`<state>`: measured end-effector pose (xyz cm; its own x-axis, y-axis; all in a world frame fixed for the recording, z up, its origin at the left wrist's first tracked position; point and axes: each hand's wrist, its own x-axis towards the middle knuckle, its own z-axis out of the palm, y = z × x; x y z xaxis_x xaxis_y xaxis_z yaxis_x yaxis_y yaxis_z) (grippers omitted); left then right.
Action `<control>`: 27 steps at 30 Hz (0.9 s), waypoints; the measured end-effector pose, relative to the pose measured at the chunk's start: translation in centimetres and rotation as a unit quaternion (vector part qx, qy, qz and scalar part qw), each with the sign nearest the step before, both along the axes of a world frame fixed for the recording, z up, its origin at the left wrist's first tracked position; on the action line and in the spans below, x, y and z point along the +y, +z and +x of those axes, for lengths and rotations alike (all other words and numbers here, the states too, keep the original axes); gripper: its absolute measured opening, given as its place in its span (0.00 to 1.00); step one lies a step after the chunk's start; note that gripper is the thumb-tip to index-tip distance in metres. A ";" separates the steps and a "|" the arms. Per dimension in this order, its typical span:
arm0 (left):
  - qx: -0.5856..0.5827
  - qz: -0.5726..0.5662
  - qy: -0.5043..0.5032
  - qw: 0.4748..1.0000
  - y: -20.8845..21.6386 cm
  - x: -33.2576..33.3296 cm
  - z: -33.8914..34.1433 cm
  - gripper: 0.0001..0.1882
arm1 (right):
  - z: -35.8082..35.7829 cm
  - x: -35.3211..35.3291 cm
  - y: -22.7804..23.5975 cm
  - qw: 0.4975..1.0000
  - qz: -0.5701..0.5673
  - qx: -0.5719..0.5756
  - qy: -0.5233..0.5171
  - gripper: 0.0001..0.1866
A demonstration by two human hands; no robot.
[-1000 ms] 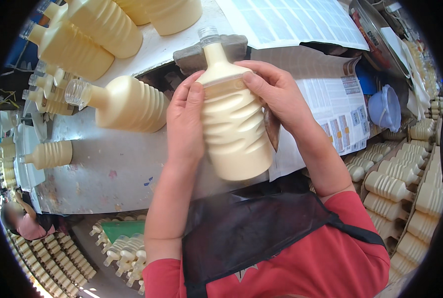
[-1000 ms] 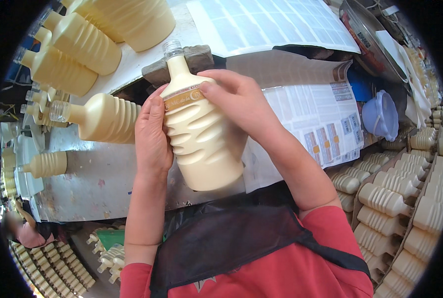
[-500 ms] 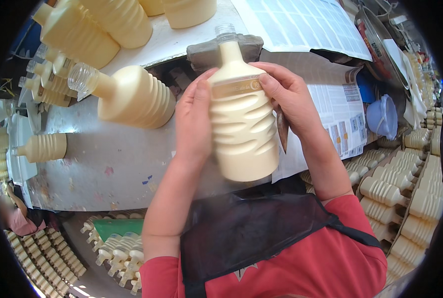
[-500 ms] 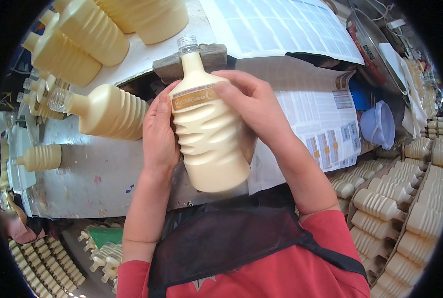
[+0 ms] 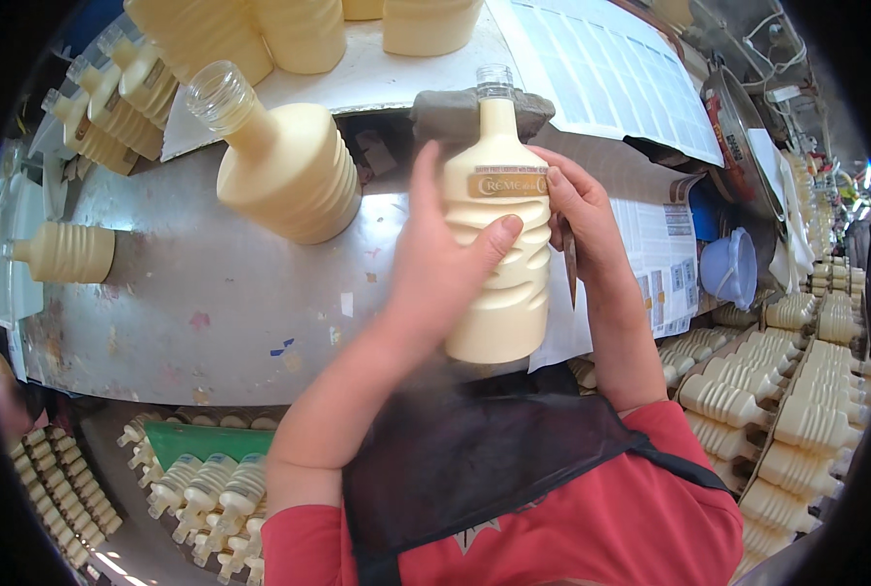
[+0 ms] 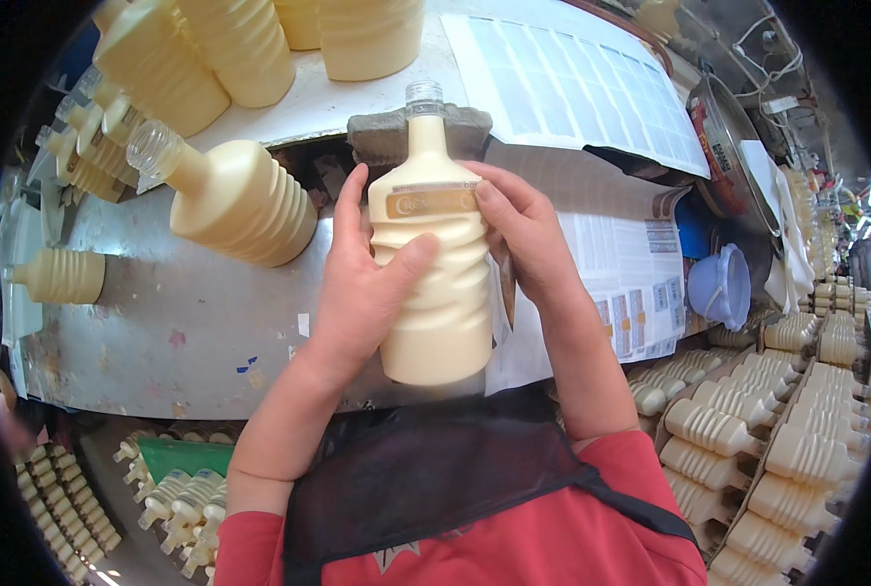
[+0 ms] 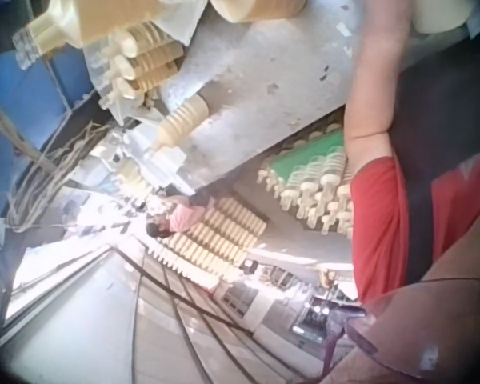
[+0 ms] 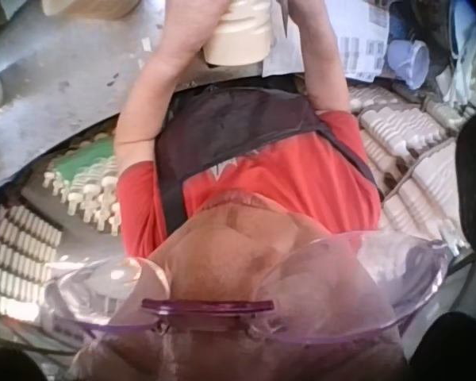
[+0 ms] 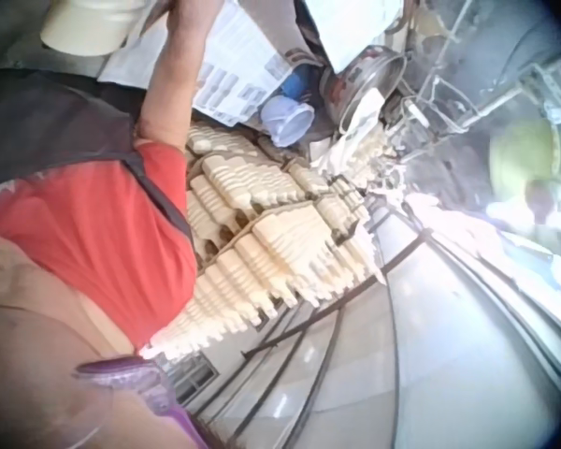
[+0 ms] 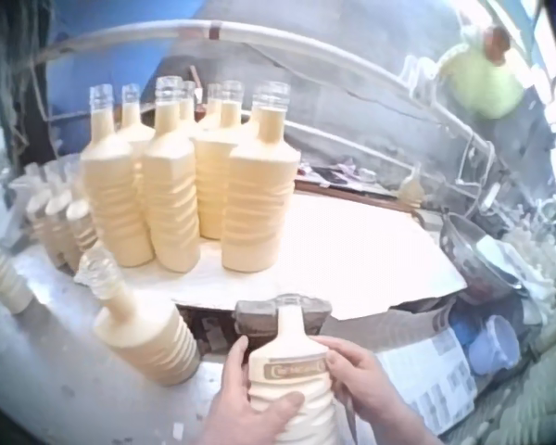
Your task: The person repeatedly picks up cream-colored plastic bottles, applies rectangular labels to their bodies, and smooths them into place. The person also applies smaller neck labels to some bottles. Finished bottles are set aside on the table.
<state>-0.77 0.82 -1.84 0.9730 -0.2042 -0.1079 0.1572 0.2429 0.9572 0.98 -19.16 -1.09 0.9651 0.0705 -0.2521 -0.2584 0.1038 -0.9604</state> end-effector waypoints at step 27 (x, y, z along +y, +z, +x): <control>-0.034 -0.013 0.029 0.999 -1.6 0.2 1.2 0.20 | -0.2 0.6 0.0 1.000 -0.006 -0.020 -0.018 0.20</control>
